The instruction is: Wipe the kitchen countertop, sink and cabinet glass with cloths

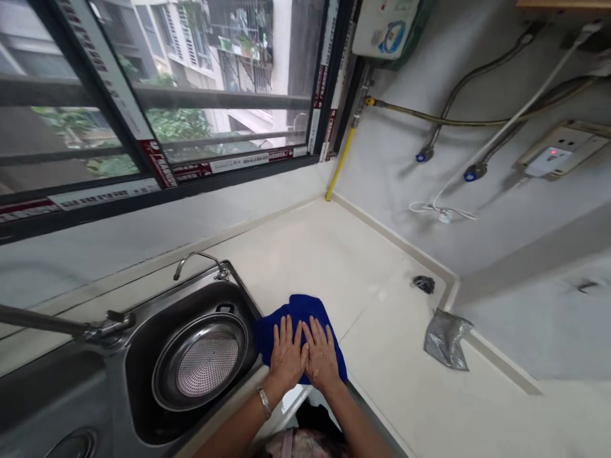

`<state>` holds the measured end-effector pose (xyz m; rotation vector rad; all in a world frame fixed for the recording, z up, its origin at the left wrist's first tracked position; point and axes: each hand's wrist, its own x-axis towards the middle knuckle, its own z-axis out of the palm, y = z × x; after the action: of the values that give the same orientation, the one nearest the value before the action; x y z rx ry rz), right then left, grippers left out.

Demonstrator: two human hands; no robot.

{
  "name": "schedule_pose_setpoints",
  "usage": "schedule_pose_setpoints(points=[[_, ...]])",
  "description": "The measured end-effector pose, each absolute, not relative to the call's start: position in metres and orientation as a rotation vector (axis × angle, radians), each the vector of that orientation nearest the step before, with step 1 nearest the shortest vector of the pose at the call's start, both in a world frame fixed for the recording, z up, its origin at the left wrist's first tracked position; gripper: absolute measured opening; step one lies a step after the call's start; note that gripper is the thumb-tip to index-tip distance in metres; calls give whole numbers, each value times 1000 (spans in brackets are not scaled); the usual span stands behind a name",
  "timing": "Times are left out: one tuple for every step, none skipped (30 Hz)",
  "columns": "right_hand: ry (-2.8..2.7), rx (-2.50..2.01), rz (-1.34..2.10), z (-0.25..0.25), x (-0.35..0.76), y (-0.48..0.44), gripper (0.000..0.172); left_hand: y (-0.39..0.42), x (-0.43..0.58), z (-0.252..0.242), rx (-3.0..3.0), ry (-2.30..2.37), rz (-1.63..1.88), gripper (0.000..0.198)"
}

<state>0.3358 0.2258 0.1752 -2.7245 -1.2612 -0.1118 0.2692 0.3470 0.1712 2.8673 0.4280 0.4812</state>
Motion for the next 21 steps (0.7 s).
schedule_pose_setpoints(points=[[-1256, -2724, -103, 176, 334, 222, 63, 344, 269, 172, 2858, 428, 460, 64], [-1246, -2727, -99, 177, 333, 218, 63, 341, 270, 173, 2850, 427, 438, 65], [-1230, -2736, -96, 179, 333, 214, 64, 338, 271, 173, 2844, 425, 419, 66], [-1213, -2749, -95, 180, 332, 211, 64, 335, 272, 174, 2840, 419, 402, 66], [-1195, -2765, -94, 181, 332, 208, 65, 332, 274, 175, 2837, 406, 386, 67], [-1174, -2782, -96, 182, 333, 205, 66, 330, 276, 175, 2833, 388, 374, 66], [-1153, -2800, -100, 183, 333, 202, 66, 327, 278, 175, 2827, 364, 364, 66], [-1133, -2818, -106, 183, 333, 199, 66, 323, 281, 174, 2819, 343, 357, 66], [-1111, -2835, -115, 183, 334, 195, 65, 320, 283, 174, 2811, 321, 353, 65], [-1090, -2853, -124, 182, 334, 190, 64, 315, 286, 173, 2801, 300, 352, 65], [-1067, -2870, -134, 181, 334, 184, 63, 310, 288, 173, 2790, 284, 355, 66], [-1045, -2886, -144, 180, 335, 177, 62, 305, 291, 172, 2777, 264, 357, 67], [-1024, -2899, -155, 178, 335, 169, 61, 300, 293, 173, 2763, 233, 353, 69], [-1003, -2909, -170, 175, 335, 161, 61, 294, 295, 174, 2749, 192, 344, 70], [-987, -2914, -187, 172, 335, 152, 60, 289, 297, 175, 2734, 144, 327, 72], [-977, -2915, -207, 170, 335, 144, 61, 285, 299, 177, 2717, 97, 304, 72], [-972, -2916, -227, 167, 335, 136, 61, 281, 301, 179, 2698, 53, 280, 73], [-968, -2917, -246, 165, 335, 131, 63, 278, 302, 181, 2679, 18, 255, 73], [-962, -2922, -261, 163, 334, 127, 64, 276, 303, 183, 2660, -1, 233, 73], [-950, -2934, -271, 162, 333, 125, 65, 276, 303, 185, 2641, -17, 214, 73], [-927, -2951, -277, 161, 332, 125, 65, 276, 302, 187, 2624, -31, 198, 72]])
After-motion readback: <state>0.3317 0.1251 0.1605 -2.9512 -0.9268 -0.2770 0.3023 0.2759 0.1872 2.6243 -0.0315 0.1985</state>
